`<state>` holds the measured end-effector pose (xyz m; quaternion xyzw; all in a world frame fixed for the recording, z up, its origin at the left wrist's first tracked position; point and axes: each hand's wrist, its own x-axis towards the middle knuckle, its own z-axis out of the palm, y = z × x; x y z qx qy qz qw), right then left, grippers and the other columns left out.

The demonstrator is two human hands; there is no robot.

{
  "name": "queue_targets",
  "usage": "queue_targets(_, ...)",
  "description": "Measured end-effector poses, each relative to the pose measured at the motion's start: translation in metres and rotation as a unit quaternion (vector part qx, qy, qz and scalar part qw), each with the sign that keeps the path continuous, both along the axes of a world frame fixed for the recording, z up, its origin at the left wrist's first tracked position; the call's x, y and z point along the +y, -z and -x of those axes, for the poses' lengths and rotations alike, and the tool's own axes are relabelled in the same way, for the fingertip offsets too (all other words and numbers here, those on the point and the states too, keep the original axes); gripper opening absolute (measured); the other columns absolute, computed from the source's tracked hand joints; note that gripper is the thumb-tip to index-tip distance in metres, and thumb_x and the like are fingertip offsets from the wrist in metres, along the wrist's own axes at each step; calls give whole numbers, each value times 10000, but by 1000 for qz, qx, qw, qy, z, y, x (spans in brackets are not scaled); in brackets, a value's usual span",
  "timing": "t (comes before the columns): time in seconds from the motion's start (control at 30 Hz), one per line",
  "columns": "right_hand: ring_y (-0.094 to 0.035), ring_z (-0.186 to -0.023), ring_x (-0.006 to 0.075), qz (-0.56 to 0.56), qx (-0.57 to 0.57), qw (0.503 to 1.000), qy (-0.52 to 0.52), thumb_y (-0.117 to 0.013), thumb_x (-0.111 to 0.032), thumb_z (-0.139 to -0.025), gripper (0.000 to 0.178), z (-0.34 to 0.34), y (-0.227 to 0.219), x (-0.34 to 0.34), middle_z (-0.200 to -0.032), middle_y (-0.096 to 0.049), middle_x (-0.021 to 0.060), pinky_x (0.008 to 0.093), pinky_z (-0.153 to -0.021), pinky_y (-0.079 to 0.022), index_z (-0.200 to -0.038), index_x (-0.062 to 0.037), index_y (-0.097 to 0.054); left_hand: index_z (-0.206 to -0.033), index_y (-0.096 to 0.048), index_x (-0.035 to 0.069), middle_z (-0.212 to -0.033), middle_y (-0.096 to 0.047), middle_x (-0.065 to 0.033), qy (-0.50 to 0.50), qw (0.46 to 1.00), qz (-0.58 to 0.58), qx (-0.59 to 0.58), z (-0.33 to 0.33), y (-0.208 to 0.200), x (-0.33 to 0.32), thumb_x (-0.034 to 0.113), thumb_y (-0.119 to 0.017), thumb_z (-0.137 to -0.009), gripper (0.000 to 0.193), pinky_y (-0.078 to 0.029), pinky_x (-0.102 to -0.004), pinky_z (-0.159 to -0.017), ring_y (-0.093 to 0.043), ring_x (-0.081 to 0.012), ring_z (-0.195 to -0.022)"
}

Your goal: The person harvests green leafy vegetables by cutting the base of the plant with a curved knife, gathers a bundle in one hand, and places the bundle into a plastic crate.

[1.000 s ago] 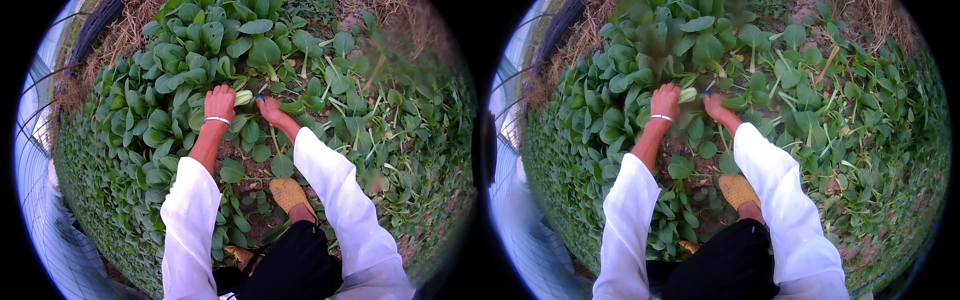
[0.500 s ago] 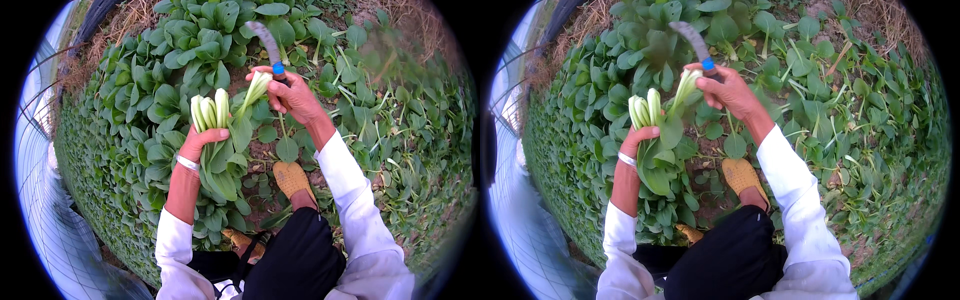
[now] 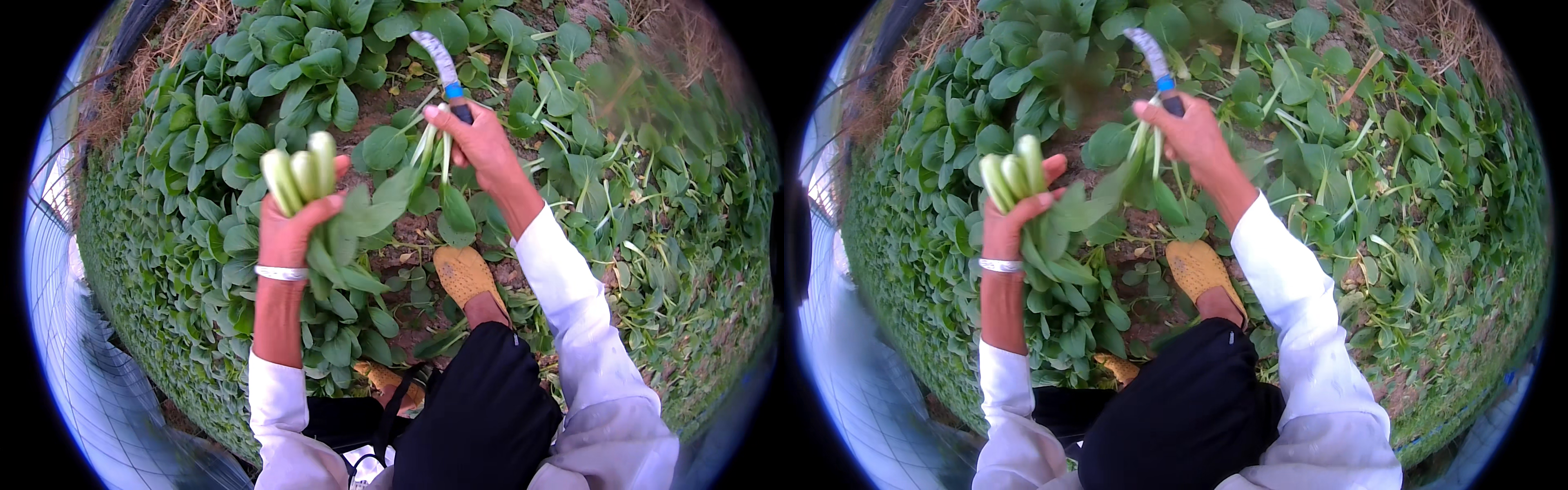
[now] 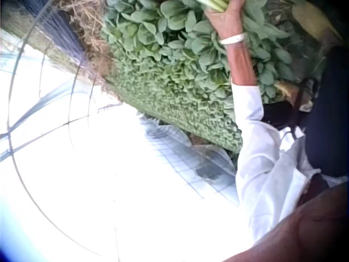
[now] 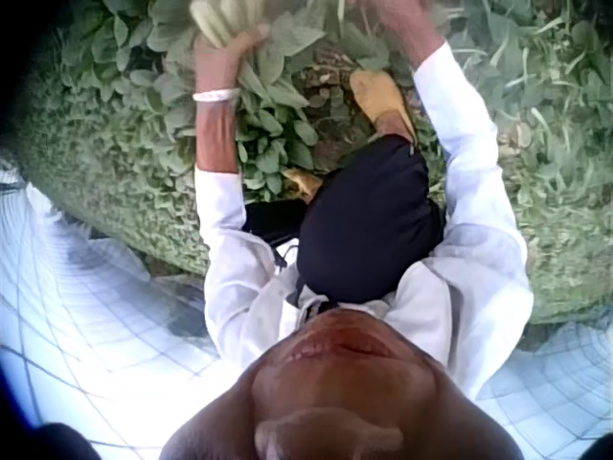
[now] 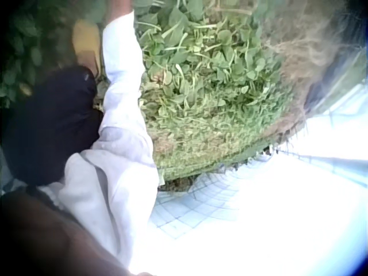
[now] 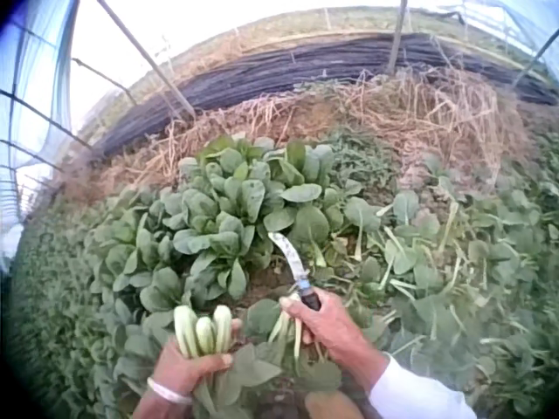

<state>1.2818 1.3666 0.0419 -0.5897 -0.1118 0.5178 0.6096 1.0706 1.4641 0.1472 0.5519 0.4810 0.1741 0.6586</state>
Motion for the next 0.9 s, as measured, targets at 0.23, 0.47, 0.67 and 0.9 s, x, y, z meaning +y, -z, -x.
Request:
queue_targets(0.23, -511, -443, 73, -62, 71, 994, 50, -671, -318, -901, 303, 39, -16, 6, -665, -562, -1, 207, -377, -336, -938, -38, -561, -1159, -544, 8, -1024, -621, -53, 41, 999, 21, -11, -51, 34, -30, 78, -827, -692, 550, -518, -303, -810, -615, -157, -914)
queue_targets(0.47, -484, -466, 71, 5, -49, 994, 97, -633, -381, -920, 338, 7, 13, 7, -634, -530, -13, 223, -392, -349, -911, -51, -559, -1010, -649, 64, -951, -697, -137, 302, 824, -335, 343, -88, 62, 23, 105, -769, -660, 373, -521, -367, -719, -673, -304, -820)
queue_targets(0.67, -608, -630, 333, 74, -289, 951, -81, -526, -482, -941, 455, 12, 67, 20, -652, -586, 147, 440, -597, -440, -894, -31, -557, -897, -650, 62, -1056, -624, -95, 343, 584, -627, 385, -87, 109, 86, 91, -666, -715, 185, -455, -401, -810, -559, -304, -1113)
queue_targets(0.9, -629, -806, 430, 120, -387, 894, -191, -458, -415, -964, 429, 32, 88, 94, -833, -658, 226, 539, -702, -467, -963, -6, -588, -949, -672, 69, -1226, -585, -66, 322, 476, -673, 466, -40, 133, 134, 103, -632, -743, 212, -432, -396, -800, -517, -294, -1151)
